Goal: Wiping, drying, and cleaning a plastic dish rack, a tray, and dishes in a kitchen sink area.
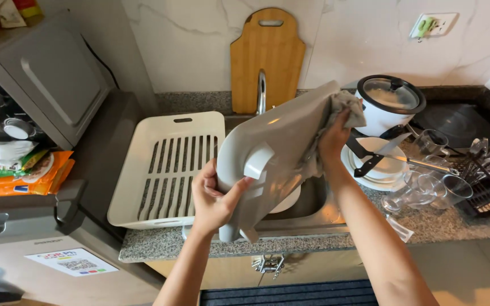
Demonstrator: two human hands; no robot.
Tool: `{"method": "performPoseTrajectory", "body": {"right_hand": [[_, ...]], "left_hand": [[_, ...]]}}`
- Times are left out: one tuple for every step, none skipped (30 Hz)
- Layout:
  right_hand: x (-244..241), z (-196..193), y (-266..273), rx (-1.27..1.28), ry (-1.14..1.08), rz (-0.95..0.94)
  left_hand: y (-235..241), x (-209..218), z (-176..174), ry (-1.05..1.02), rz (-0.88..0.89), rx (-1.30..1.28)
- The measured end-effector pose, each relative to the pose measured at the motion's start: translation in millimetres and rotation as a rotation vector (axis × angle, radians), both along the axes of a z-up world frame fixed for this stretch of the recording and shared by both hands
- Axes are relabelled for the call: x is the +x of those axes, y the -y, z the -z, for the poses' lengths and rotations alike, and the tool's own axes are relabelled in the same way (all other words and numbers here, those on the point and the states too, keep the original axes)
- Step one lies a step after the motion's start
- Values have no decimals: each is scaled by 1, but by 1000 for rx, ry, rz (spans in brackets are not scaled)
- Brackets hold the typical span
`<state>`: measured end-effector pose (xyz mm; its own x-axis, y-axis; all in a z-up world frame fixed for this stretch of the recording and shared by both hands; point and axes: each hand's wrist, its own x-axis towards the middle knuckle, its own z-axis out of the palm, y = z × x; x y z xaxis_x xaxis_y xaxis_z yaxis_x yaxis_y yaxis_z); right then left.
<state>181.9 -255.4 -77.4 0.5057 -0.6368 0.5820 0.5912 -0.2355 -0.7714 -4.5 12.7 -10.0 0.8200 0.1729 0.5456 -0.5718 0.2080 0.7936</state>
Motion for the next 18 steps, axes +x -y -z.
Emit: {"method": "performPoseTrajectory", "body": {"right_hand": [[19, 21, 15, 87, 0, -131], [35, 39, 28, 87, 0, -131], [50, 58, 41, 36, -27, -134], [64, 77, 55, -14, -53, -137], [57, 62, 57, -13, -51, -132], [50, 47, 58, -270, 112, -146], [45, 30, 60, -527, 281, -159], [40, 21, 63, -530, 287, -154], [34, 16, 63, -630, 169, -125], [28, 11, 63, -728, 50, -94], [27, 7, 65, -725, 59, -91], [27, 4, 67, -570, 54, -202], [22, 4, 72, -418, 39, -317], [35, 7, 84, -420, 39, -319], [46, 13, 96, -329, 91, -353], [57, 18, 107, -236, 143, -385], [51, 8, 109, -237, 141, -384], [44, -2, 110, -338, 145, -341]], "left_hand": [[2, 2, 3, -7, 7, -28], [2, 3, 1, -8, 6, -28], [2, 2, 0, -22, 1, -63], [3, 2, -2, -36, -4, -98], [-2, 8, 12, -34, 1, -98], [-7, 13, 25, -60, -9, -116], [-10, 19, 37, -82, -20, -135], [-11, 24, 42, -75, -16, -136], [-14, 27, 49, -106, -23, -160], [-16, 29, 55, -138, -30, -183], [-20, 30, 46, -129, -29, -180], [-23, 30, 37, -156, -55, -208], [-23, 25, 32, -192, -84, -241], [-29, 36, 44, -192, -86, -243], [-35, 45, 57, -235, -56, -270], [-42, 55, 71, -279, -26, -298], [-47, 58, 78, -281, -25, -298], [-52, 60, 86, -264, 106, -302]]}}
